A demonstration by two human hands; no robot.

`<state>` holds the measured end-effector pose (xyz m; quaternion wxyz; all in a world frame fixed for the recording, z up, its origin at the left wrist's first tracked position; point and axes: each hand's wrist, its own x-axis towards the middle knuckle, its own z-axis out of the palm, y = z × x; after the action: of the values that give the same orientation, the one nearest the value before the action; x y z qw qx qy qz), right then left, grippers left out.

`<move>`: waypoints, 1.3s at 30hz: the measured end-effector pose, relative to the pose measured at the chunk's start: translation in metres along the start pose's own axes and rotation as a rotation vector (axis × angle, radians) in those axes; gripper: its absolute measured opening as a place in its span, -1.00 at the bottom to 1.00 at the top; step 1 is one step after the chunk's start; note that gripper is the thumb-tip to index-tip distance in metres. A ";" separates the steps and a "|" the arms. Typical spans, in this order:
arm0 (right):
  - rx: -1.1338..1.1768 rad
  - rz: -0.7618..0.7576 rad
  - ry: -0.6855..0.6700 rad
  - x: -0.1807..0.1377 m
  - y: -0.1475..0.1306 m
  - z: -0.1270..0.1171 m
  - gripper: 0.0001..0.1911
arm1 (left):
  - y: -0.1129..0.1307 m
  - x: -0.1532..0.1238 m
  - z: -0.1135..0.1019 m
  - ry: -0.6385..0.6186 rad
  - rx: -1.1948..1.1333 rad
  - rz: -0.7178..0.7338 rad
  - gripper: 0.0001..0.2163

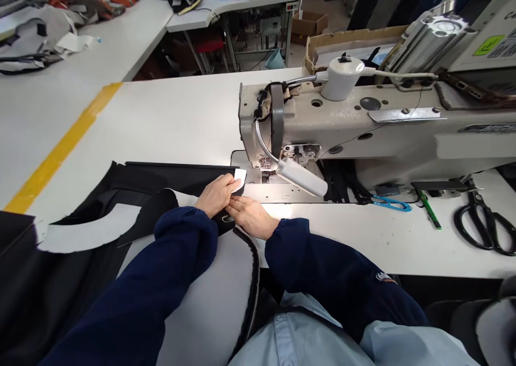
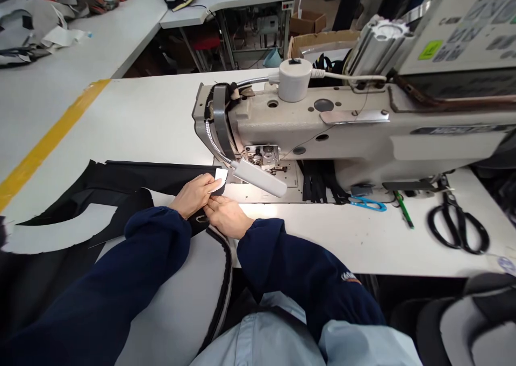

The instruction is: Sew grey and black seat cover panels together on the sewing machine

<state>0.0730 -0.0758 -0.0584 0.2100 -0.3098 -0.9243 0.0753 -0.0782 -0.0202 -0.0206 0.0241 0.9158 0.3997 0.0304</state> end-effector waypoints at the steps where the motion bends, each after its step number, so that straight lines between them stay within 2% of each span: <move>1: -0.002 0.000 -0.004 0.000 0.000 0.000 -0.68 | -0.001 0.001 0.000 0.001 0.013 0.010 -0.68; 7: -0.020 0.027 -0.051 0.002 -0.002 -0.005 -0.71 | -0.005 0.001 0.000 -0.011 0.045 0.065 -0.64; 13: -0.033 0.037 -0.094 0.004 -0.003 -0.013 -0.74 | -0.001 0.000 -0.004 -0.007 0.090 0.021 -0.68; 17: -0.032 0.025 -0.093 0.002 -0.001 -0.015 -0.74 | -0.001 0.003 -0.008 0.006 0.022 0.104 -0.70; 19: -0.017 0.015 -0.076 -0.001 0.001 -0.016 -0.74 | 0.001 0.005 -0.009 -0.024 -0.010 0.093 -0.66; 26: 0.030 -0.048 0.067 -0.028 0.011 -0.021 -0.68 | 0.031 0.013 -0.007 -0.119 -0.040 -0.030 -0.62; 31: 0.033 -0.031 0.078 -0.046 0.018 -0.031 -0.62 | 0.052 0.022 -0.005 -0.128 -0.072 -0.090 -0.61; 39: 0.039 -0.007 0.090 -0.062 0.025 -0.043 -0.63 | 0.068 0.032 0.002 -0.111 -0.094 -0.140 -0.64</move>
<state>0.1494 -0.0930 -0.0478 0.2576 -0.3057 -0.9133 0.0785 -0.0068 -0.0428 -0.0170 0.0910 0.8839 0.4588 -0.0033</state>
